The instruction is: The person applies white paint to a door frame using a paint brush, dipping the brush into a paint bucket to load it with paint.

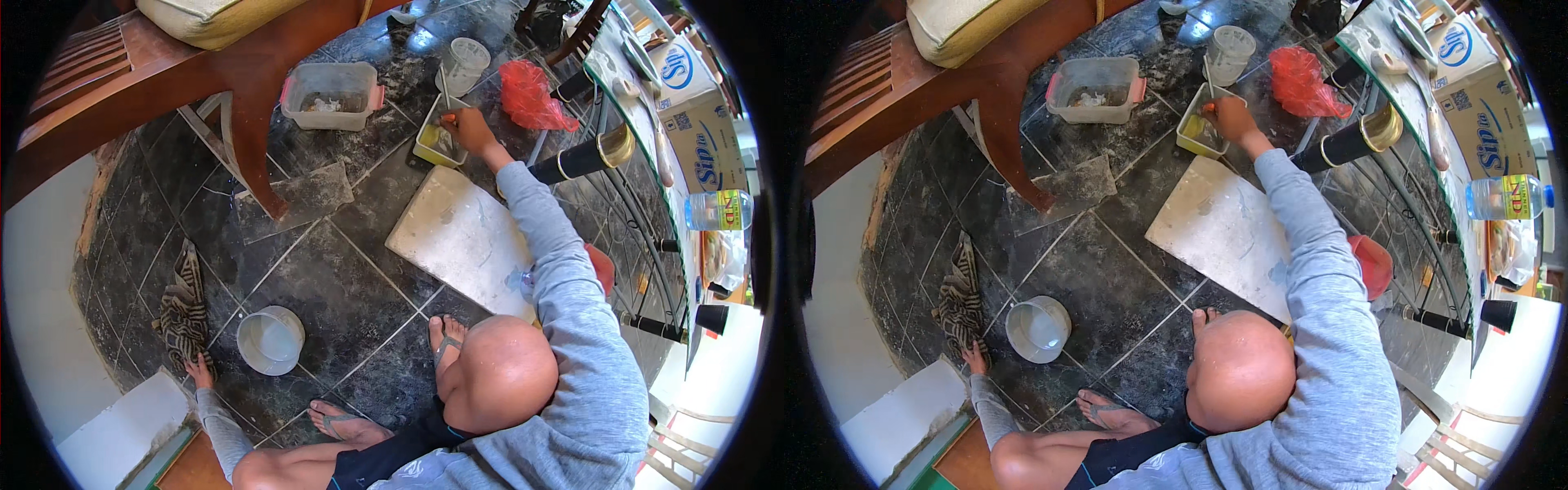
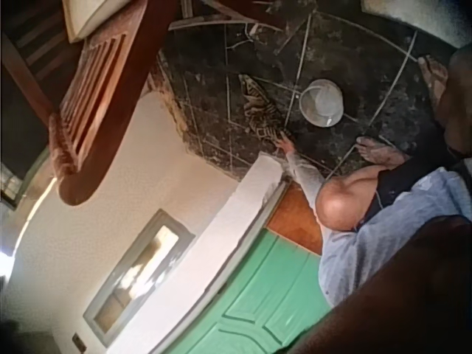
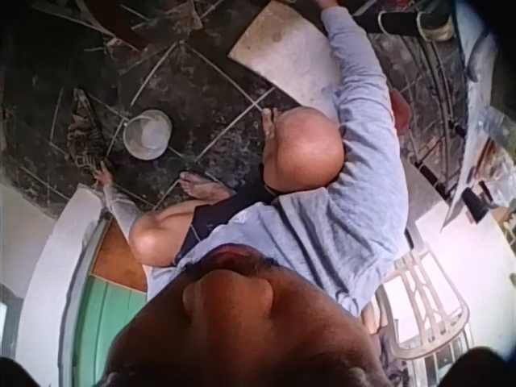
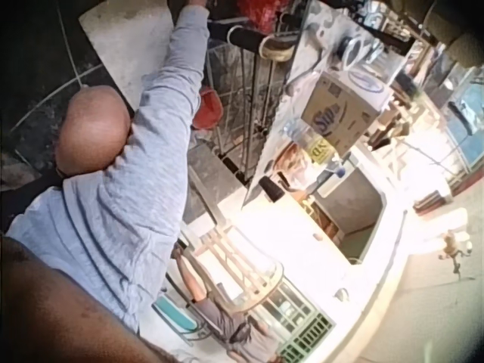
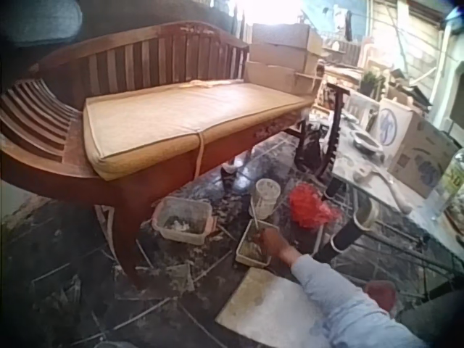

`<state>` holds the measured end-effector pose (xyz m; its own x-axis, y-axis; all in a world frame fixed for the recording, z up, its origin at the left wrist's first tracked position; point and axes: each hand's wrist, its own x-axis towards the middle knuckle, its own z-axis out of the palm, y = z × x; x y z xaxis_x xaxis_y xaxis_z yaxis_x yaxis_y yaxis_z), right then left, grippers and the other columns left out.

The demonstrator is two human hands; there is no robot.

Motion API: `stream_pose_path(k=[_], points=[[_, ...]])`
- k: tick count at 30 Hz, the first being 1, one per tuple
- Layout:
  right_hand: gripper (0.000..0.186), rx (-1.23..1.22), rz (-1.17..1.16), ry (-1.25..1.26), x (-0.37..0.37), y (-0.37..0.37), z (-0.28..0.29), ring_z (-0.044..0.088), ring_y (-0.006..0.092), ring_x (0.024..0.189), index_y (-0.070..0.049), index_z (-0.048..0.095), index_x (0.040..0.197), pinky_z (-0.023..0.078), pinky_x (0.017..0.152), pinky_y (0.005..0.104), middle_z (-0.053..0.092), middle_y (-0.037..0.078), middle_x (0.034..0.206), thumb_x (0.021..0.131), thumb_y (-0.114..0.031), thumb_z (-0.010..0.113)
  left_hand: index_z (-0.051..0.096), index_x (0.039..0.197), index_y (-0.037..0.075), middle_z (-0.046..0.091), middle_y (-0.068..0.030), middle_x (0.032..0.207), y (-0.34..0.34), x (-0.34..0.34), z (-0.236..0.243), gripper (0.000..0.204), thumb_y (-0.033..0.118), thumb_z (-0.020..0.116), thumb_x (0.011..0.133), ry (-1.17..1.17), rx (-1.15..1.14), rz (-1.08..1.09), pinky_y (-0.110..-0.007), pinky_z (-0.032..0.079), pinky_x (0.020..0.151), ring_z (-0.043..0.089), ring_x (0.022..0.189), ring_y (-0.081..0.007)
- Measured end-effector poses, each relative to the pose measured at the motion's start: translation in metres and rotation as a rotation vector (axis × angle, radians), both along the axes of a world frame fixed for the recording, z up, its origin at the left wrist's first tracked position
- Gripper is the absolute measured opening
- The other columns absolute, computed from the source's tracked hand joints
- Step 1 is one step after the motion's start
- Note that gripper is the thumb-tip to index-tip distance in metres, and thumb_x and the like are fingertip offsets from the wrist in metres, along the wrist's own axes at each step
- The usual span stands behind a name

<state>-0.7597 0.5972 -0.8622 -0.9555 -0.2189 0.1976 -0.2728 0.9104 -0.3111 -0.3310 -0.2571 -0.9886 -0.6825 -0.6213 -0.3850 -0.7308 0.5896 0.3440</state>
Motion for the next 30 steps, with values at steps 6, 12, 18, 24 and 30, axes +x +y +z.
stream_pose_path(k=[6, 12, 18, 24, 30], points=[[0.023, 0.004, 0.074, -0.266, 0.027, 0.008, 0.041, 0.064, 0.0382, 0.079, -0.005, 0.07, 0.091, 0.05, 0.07, 0.0418, 0.065, 0.022, 0.083, 0.081, -0.026, 0.066, 0.021, 0.148, 0.004, 0.0, -0.0218, 0.154, 0.006, 0.007, 0.015, 0.085, 0.061, 0.045, 0.09, 0.053, -0.022, 0.011, -0.042, 0.017, 0.112, 0.008, 0.141, -0.0384], [0.029, -0.188, -0.199, -0.29, -0.011, 0.001, 0.085, 0.069, 0.0267, 0.073, 0.001, 0.068, 0.092, 0.052, 0.074, 0.0352, 0.07, 0.017, 0.084, 0.083, -0.027, 0.066, 0.028, 0.146, 0.009, 0.008, -0.0184, 0.154, 0.02, 0.003, -0.006, 0.069, 0.05, 0.047, 0.094, 0.025, 0.061, 0.028, -0.041, 0.016, 0.113, 0.011, 0.141, -0.0366], [0.026, -0.606, -0.157, -0.376, -0.012, 0.022, 0.081, 0.068, 0.0143, 0.077, 0.002, 0.066, 0.1, 0.051, 0.074, 0.0292, 0.071, 0.008, 0.086, 0.088, -0.02, 0.062, 0.036, 0.142, 0.011, 0.017, -0.0155, 0.153, -0.029, 0.025, -0.031, 0.057, 0.044, 0.042, 0.097, 0.095, -0.071, -0.153, -0.042, 0.015, 0.113, 0.012, 0.14, -0.0373], [0.023, 0.234, 0.007, -0.034, 0.013, -0.014, 0.03, 0.067, 0.0309, 0.077, -0.002, 0.067, 0.087, 0.052, 0.066, 0.041, 0.069, 0.016, 0.084, 0.086, -0.025, 0.063, 0.026, 0.147, 0.009, 0.005, -0.0188, 0.154, -0.026, 0.017, -0.009, 0.067, 0.049, 0.044, 0.095, -0.001, -0.048, -0.214, -0.04, 0.017, 0.113, 0.011, 0.141, -0.0368], [0.02, 0.45, -0.066, -0.137, 0.022, -0.015, 0.046, 0.067, 0.0349, 0.079, -0.005, 0.068, 0.081, 0.054, 0.07, 0.0436, 0.068, 0.016, 0.081, 0.081, -0.025, 0.064, 0.026, 0.147, 0.009, 0.008, -0.0201, 0.153, -0.014, 0.01, -0.008, 0.067, 0.047, 0.045, 0.095, 0.097, 0.05, -0.015, -0.042, 0.017, 0.113, 0.011, 0.14, -0.0374]])
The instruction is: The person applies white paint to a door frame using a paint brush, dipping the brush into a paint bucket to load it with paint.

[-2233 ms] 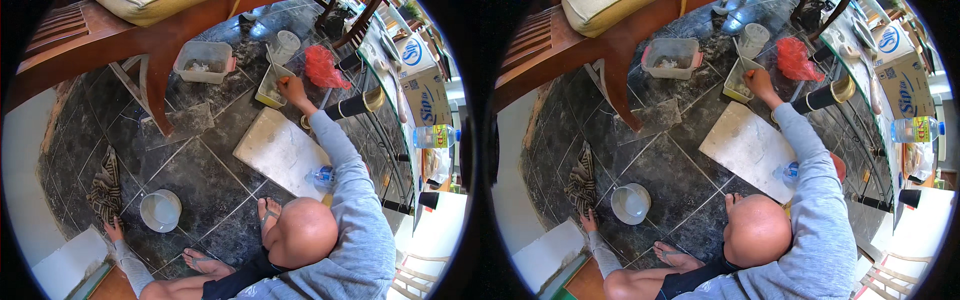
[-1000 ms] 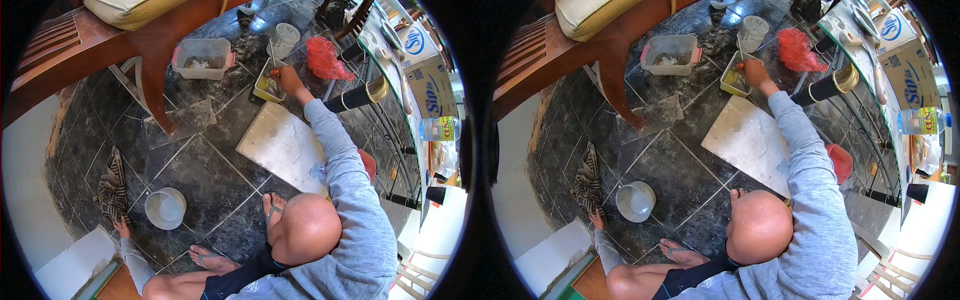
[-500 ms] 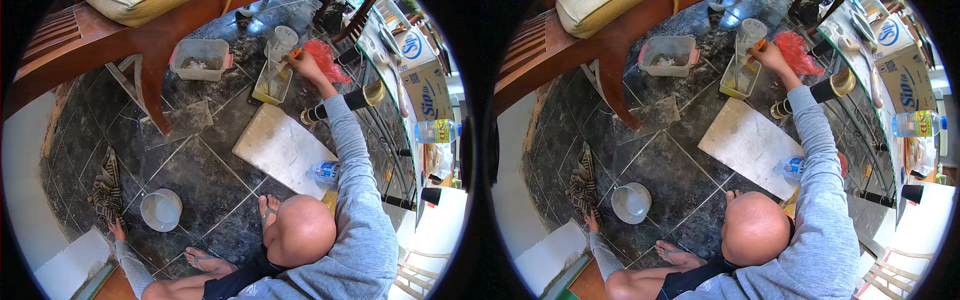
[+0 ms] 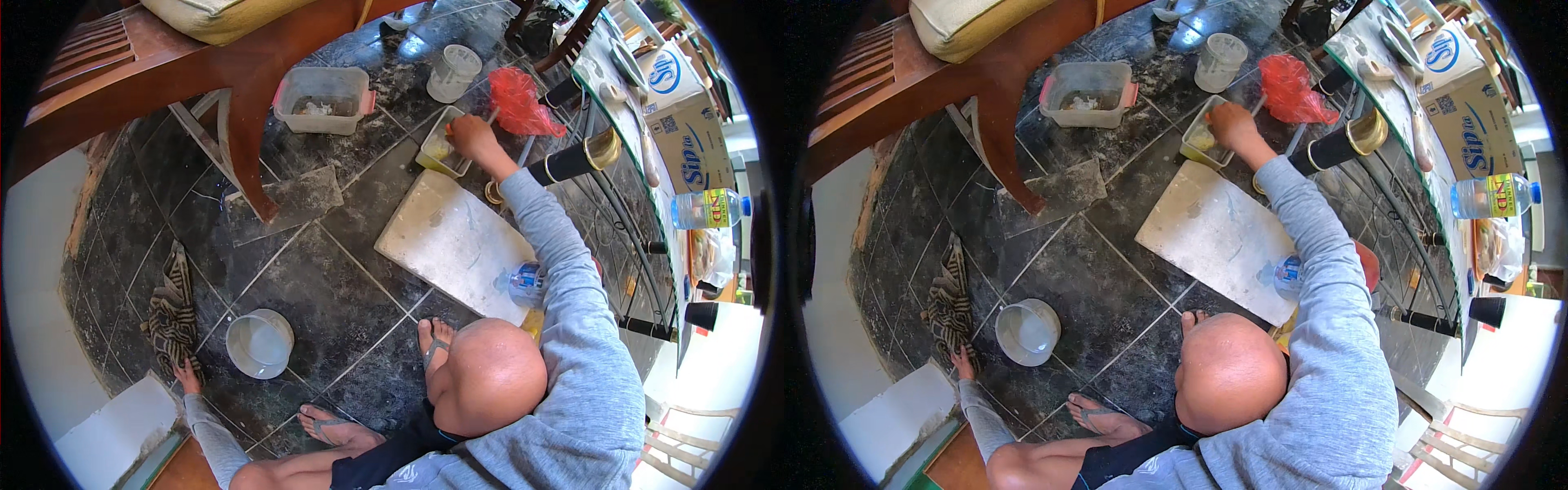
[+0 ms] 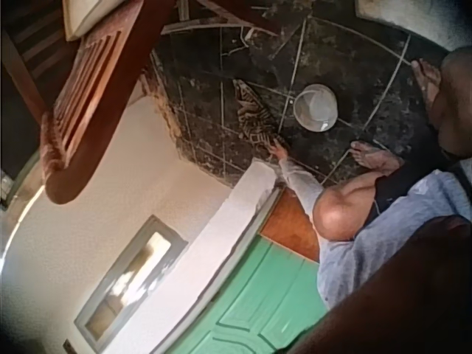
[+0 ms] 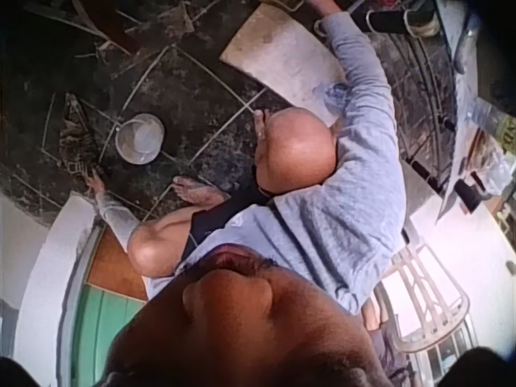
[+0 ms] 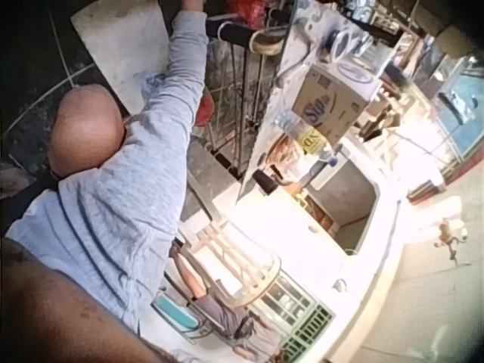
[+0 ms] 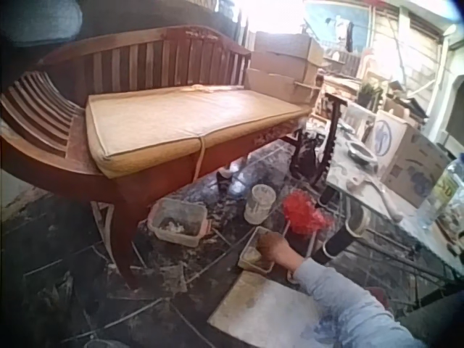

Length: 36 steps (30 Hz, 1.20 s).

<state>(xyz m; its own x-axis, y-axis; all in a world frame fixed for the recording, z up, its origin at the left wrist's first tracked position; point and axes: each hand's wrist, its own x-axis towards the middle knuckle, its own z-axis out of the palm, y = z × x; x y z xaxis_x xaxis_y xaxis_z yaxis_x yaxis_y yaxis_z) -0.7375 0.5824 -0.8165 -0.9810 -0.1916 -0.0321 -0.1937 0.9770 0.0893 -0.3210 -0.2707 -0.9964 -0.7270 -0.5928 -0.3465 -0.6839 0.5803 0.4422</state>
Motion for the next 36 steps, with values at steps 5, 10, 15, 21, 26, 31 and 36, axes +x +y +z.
stream_pose_path(k=[5, 10, 15, 21, 26, 31, 36], points=[[0.027, -0.282, -0.06, -0.49, -0.018, 0.008, 0.022, 0.065, 0.0359, 0.087, -0.001, 0.066, 0.085, 0.053, 0.075, 0.0423, 0.068, 0.018, 0.087, 0.079, -0.028, 0.068, 0.025, 0.147, 0.007, 0.007, -0.0211, 0.153, 0.0, 0.002, -0.011, 0.071, 0.05, 0.046, 0.094, 0.002, -0.038, -0.019, -0.041, 0.016, 0.113, 0.01, 0.141, -0.0367], [0.031, -0.243, -0.057, -0.162, -0.012, 0.026, -0.006, 0.068, 0.0308, 0.073, 0.003, 0.066, 0.084, 0.052, 0.068, 0.0403, 0.067, 0.017, 0.072, 0.079, -0.028, 0.067, 0.027, 0.147, 0.017, 0.017, -0.0238, 0.15, -0.047, 0.017, -0.025, 0.05, 0.029, 0.039, 0.1, -0.118, -0.296, -0.254, -0.045, 0.019, 0.112, 0.019, 0.136, -0.0424], [0.034, -0.711, -0.257, -0.195, -0.013, 0.046, 0.003, 0.069, 0.0284, 0.074, 0.0, 0.068, 0.084, 0.052, 0.069, 0.0373, 0.07, 0.015, 0.078, 0.08, -0.034, 0.068, 0.028, 0.147, 0.019, 0.02, -0.0234, 0.15, -0.047, 0.015, -0.038, 0.049, 0.02, 0.038, 0.099, -0.04, -0.272, -0.282, -0.047, 0.02, 0.111, 0.018, 0.136, -0.0432], [0.034, -0.636, -0.455, 0.059, -0.004, 0.043, 0.039, 0.069, 0.0267, 0.075, 0.0, 0.07, 0.078, 0.052, 0.073, 0.037, 0.07, 0.011, 0.072, 0.082, -0.033, 0.065, 0.035, 0.143, 0.007, 0.032, -0.0237, 0.144, -0.015, 0.015, -0.009, 0.058, 0.043, 0.041, 0.097, 0.091, -0.08, -0.064, -0.039, 0.027, 0.108, 0.03, 0.133, -0.0358], [0.035, -0.558, -0.442, 0.11, -0.001, 0.049, 0.024, 0.068, 0.0324, 0.077, 0.0, 0.07, 0.08, 0.052, 0.073, 0.0409, 0.069, 0.017, 0.072, 0.082, -0.035, 0.066, 0.041, 0.135, -0.007, 0.047, -0.0229, 0.133, 0.002, 0.01, 0.027, 0.072, 0.052, 0.045, 0.094, 0.3, -0.007, 0.251, -0.035, 0.036, 0.101, 0.047, 0.121, -0.0328], [0.036, -0.552, -0.416, 0.211, 0.006, 0.043, 0.017, 0.067, 0.0356, 0.076, 0.0, 0.07, 0.081, 0.051, 0.071, 0.0429, 0.067, 0.021, 0.074, 0.081, -0.036, 0.066, 0.044, 0.135, -0.001, 0.048, -0.0165, 0.134, 0.016, 0.016, 0.074, 0.061, 0.046, 0.045, 0.096, 0.779, 0.379, 0.47, -0.033, 0.036, 0.101, 0.05, 0.117, -0.0238], [0.031, -0.579, -0.432, 0.243, 0.015, 0.046, 0.016, 0.068, 0.0268, 0.067, -0.001, 0.072, 0.081, 0.051, 0.065, 0.0366, 0.069, 0.013, 0.07, 0.084, -0.031, 0.063, 0.041, 0.137, -0.003, 0.047, -0.0147, 0.136, 0.056, -0.006, 0.096, 0.062, 0.045, 0.044, 0.097, 1.016, 0.567, 0.82, -0.036, 0.036, 0.105, 0.046, 0.122, -0.0254]])
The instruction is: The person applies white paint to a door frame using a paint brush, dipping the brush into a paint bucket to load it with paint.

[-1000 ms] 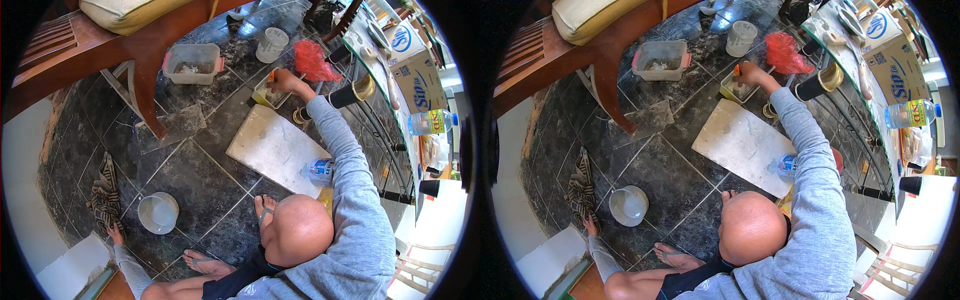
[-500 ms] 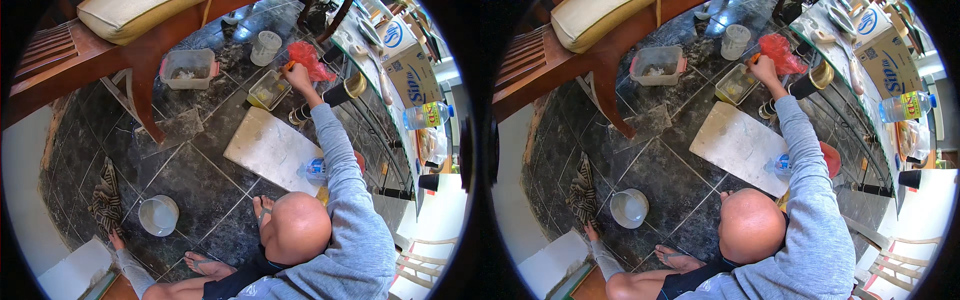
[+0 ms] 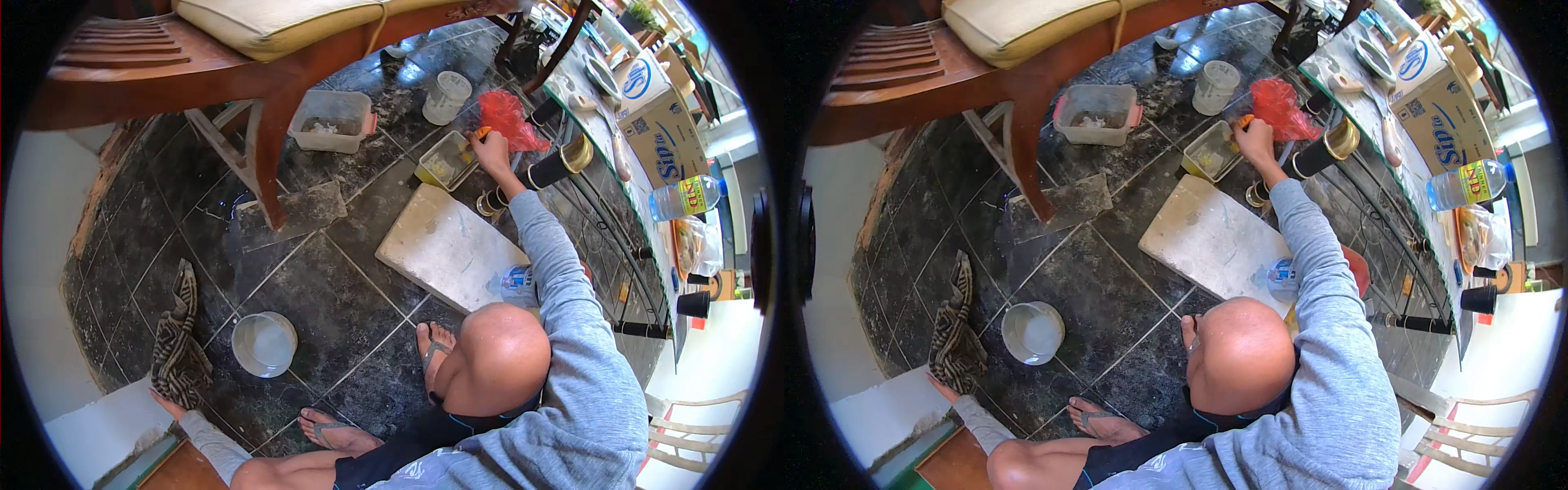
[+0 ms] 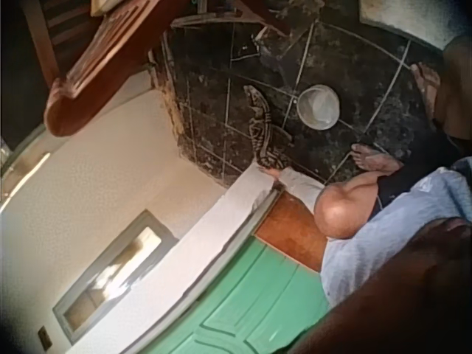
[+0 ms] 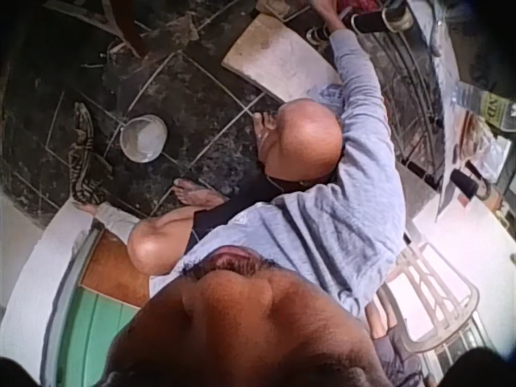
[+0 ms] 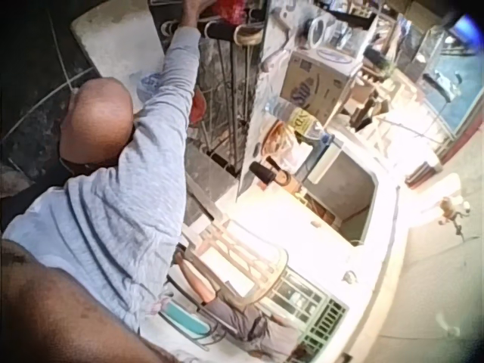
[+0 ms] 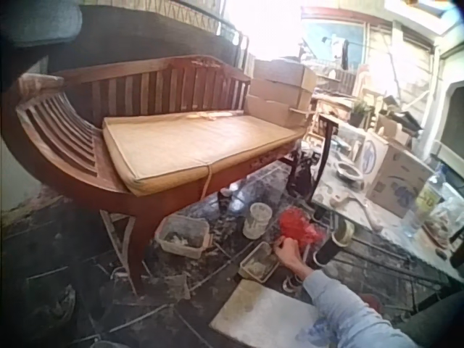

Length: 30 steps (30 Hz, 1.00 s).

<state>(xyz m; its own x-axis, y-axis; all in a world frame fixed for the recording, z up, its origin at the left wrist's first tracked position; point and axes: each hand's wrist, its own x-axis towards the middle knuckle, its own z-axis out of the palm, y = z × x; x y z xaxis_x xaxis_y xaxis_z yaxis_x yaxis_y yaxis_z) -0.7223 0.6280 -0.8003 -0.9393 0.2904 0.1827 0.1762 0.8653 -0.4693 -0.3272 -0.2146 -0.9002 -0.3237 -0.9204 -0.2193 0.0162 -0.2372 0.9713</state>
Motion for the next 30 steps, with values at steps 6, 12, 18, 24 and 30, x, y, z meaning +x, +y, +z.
stream_pose_path(k=[6, 12, 18, 24, 30], points=[[0.026, 0.038, 0.174, -0.066, 0.005, -0.02, -0.023, 0.069, 0.0272, 0.069, -0.001, 0.071, 0.084, 0.051, 0.064, 0.037, 0.069, 0.015, 0.072, 0.084, -0.027, 0.064, 0.055, 0.125, 0.0, 0.059, -0.0168, 0.12, -0.085, 0.024, -0.039, 0.054, 0.042, 0.056, 0.092, -0.487, -0.353, -0.433, -0.036, 0.045, 0.091, 0.057, 0.108, -0.0257], [0.02, 0.124, 0.173, -0.094, 0.024, -0.023, -0.038, 0.068, 0.0336, 0.077, -0.003, 0.071, 0.084, 0.051, 0.07, 0.0406, 0.067, 0.02, 0.076, 0.081, -0.021, 0.063, 0.063, 0.111, -0.002, 0.068, -0.0143, 0.093, -0.031, 0.004, -0.068, 0.045, 0.037, 0.064, 0.089, -0.761, -0.841, -0.2, -0.031, 0.047, 0.078, 0.063, 0.082, -0.0207], [0.036, 0.203, -0.065, 0.16, 0.014, -0.03, -0.006, 0.067, 0.0308, 0.066, 0.001, 0.07, 0.075, 0.049, 0.064, 0.0425, 0.067, 0.017, 0.068, 0.085, -0.033, 0.061, 0.059, 0.115, -0.007, 0.066, -0.013, 0.106, -0.059, 0.029, -0.023, 0.049, 0.035, 0.062, 0.091, -0.491, -0.498, -0.175, -0.032, 0.048, 0.084, 0.062, 0.092, -0.0224], [0.025, -1.118, -0.327, 0.199, 0.045, -0.017, 0.058, 0.05, 0.0072, 0.047, -0.005, 0.06, 0.084, 0.036, 0.038, 0.02, 0.065, 0.007, 0.072, 0.091, -0.029, 0.059, 0.045, 0.132, -0.003, 0.053, -0.0149, 0.131, 0.018, -0.007, -0.004, 0.054, 0.035, 0.055, 0.094, 0.128, 0.462, -0.32, -0.041, 0.043, 0.101, 0.053, 0.118, -0.0273], [0.019, -1.481, -0.067, -0.313, 0.104, -0.115, 0.122, 0.035, 0.0021, 0.042, -0.011, 0.056, 0.09, 0.024, 0.035, 0.0171, 0.053, -0.003, 0.066, 0.09, -0.029, 0.063, 0.042, 0.137, 0.005, 0.05, -0.0127, 0.134, 0.029, -0.004, 0.03, 0.045, 0.03, 0.041, 0.099, 0.184, 0.52, -0.436, -0.039, 0.042, 0.101, 0.049, 0.121, -0.0257]])
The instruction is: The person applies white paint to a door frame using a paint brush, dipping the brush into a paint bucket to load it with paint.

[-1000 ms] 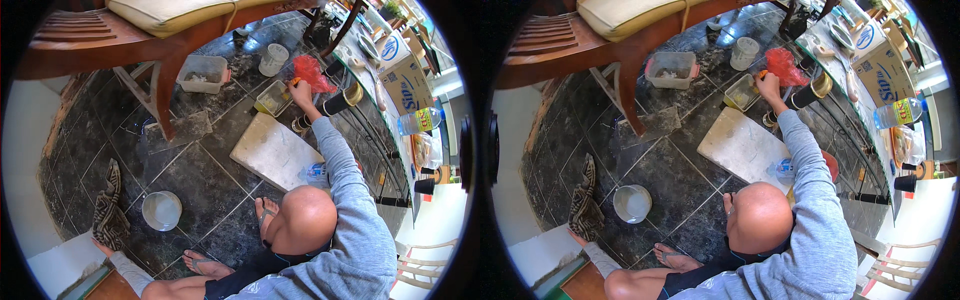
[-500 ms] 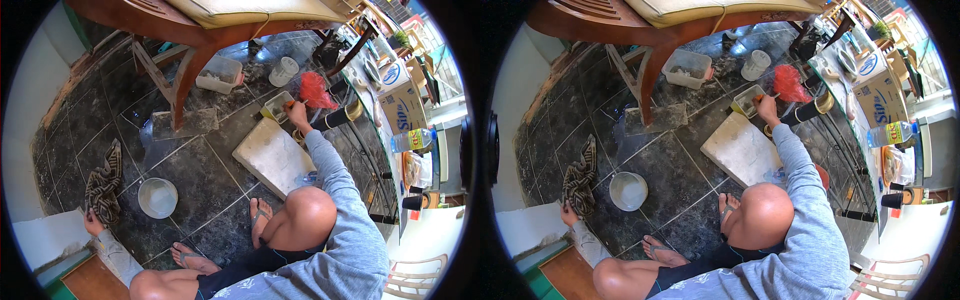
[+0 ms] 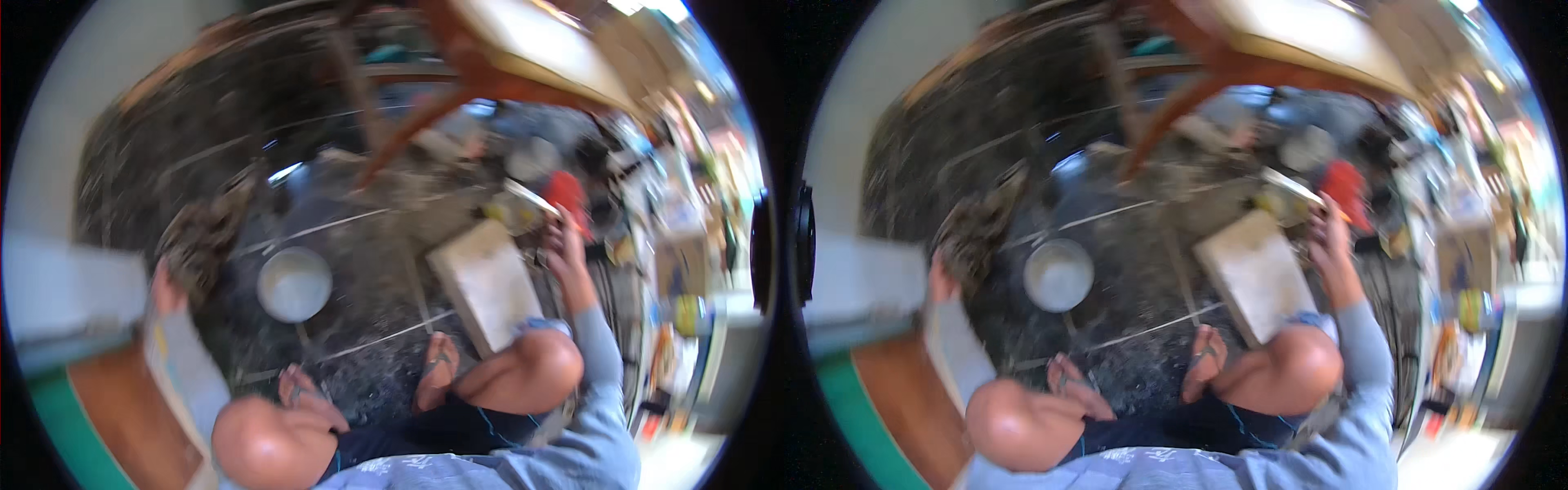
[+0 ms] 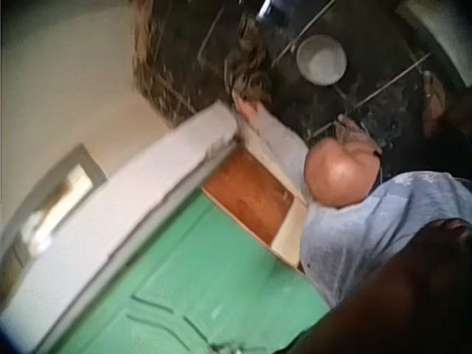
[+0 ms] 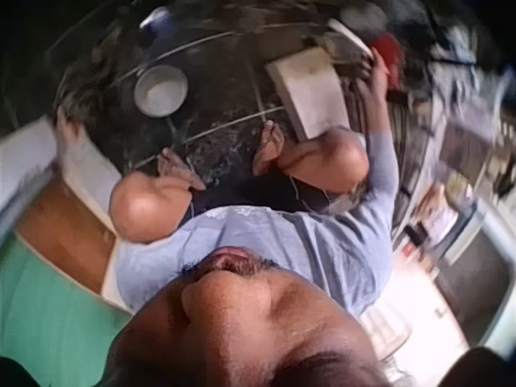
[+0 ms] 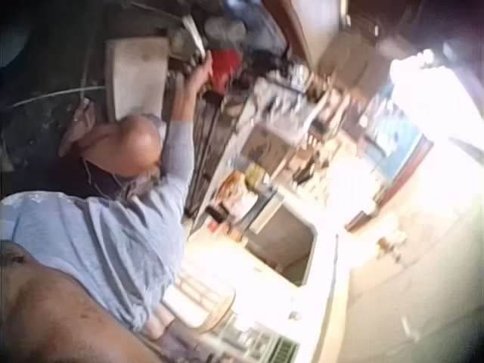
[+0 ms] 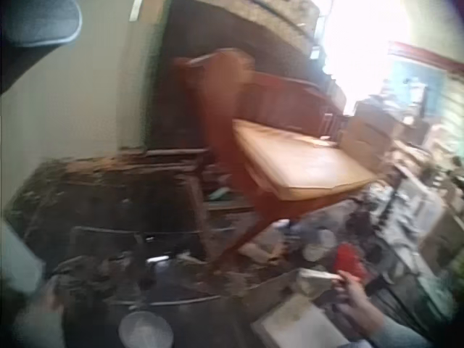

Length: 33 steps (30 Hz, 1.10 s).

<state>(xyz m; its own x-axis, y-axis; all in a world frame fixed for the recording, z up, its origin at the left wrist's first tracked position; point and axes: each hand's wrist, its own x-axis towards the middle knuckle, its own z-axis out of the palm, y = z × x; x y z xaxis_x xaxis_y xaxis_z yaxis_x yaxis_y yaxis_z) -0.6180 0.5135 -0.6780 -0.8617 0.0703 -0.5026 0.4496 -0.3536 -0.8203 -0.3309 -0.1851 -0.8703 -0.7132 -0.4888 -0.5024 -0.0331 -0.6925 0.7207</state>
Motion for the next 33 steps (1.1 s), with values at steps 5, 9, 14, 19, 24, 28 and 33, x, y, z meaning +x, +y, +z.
stream_pose_path(k=[5, 9, 14, 19, 24, 28, 33], points=[[0.016, 0.184, 0.404, 0.025, 0.04, -0.151, 0.046, 0.031, 0.0003, 0.042, -0.012, 0.057, 0.094, 0.021, 0.037, 0.0158, 0.062, 0.002, 0.073, 0.092, -0.028, 0.061, 0.058, 0.119, -0.001, 0.062, -0.012, 0.113, 0.025, -0.011, -0.026, 0.04, 0.031, 0.056, 0.095, -0.086, -0.48, 0.513, -0.034, 0.047, 0.088, 0.059, 0.103, -0.0194], [0.023, 0.149, 0.783, 0.045, 0.067, -0.305, 0.037, 0.038, 0.0027, 0.052, -0.009, 0.057, 0.098, 0.027, 0.046, 0.0185, 0.062, 0.001, 0.078, 0.091, -0.031, 0.062, 0.063, 0.11, -0.002, 0.066, -0.0052, 0.097, 0.05, 0.028, -0.014, 0.036, 0.03, 0.061, 0.092, -0.061, -0.527, 0.567, -0.024, 0.048, 0.071, 0.061, 0.082, -0.0117], [0.042, 0.454, 0.841, 0.63, 0.041, -0.455, -0.064, 0.053, 0.0092, 0.049, 0.0, 0.07, 0.073, 0.04, 0.048, 0.0276, 0.059, 0.004, 0.053, 0.087, -0.039, 0.063, 0.066, 0.102, 0.0, 0.063, -0.0053, 0.075, 0.08, 0.04, -0.011, 0.025, 0.013, 0.069, 0.081, -0.535, -0.807, -0.033, -0.026, 0.046, 0.061, 0.059, 0.068, -0.0111], [0.04, 0.595, 0.816, 0.748, 0.039, -0.504, -0.107, 0.061, 0.0197, 0.05, 0.002, 0.07, 0.073, 0.047, 0.054, 0.0353, 0.065, 0.012, 0.059, 0.085, -0.036, 0.064, 0.07, 0.097, 0.007, 0.065, -0.0094, 0.078, 0.053, 0.046, 0.032, 0.021, 0.016, 0.068, 0.079, -0.595, -1.292, 0.088, -0.033, 0.049, 0.065, 0.063, 0.071, -0.0204], [0.032, 0.455, 0.657, 0.5, -0.001, -0.462, -0.114, 0.055, 0.0098, 0.049, -0.001, 0.066, 0.077, 0.043, 0.049, 0.0261, 0.067, 0.006, 0.065, 0.089, -0.03, 0.062, 0.069, 0.099, 0.009, 0.065, -0.0141, 0.105, 0.033, -0.098, 0.071, 0.023, 0.024, 0.067, 0.082, -0.294, -1.683, -0.013, -0.041, 0.044, 0.092, 0.057, 0.104, -0.0319], [0.029, 0.419, 0.588, 0.432, -0.009, -0.444, -0.126, 0.052, 0.0078, 0.049, -0.002, 0.064, 0.077, 0.041, 0.048, 0.0242, 0.067, 0.006, 0.068, 0.09, -0.028, 0.061, 0.069, 0.099, 0.009, 0.067, -0.0137, 0.096, 0.024, -0.166, 0.022, 0.032, 0.032, 0.07, 0.077, -0.54, -1.892, -0.451, -0.043, 0.046, 0.089, 0.062, 0.098, -0.0329], [0.03, 0.259, 0.553, 0.38, 0.01, -0.463, -0.13, 0.053, 0.0077, 0.05, 0.0, 0.065, 0.079, 0.042, 0.048, 0.0238, 0.067, 0.006, 0.068, 0.09, -0.028, 0.061, 0.066, 0.09, 0.006, 0.067, -0.0139, 0.092, -0.015, -0.149, 0.007, 0.023, 0.029, 0.063, 0.085, -0.361, -1.191, -0.17, -0.034, 0.046, 0.085, 0.063, 0.091, -0.0292]])
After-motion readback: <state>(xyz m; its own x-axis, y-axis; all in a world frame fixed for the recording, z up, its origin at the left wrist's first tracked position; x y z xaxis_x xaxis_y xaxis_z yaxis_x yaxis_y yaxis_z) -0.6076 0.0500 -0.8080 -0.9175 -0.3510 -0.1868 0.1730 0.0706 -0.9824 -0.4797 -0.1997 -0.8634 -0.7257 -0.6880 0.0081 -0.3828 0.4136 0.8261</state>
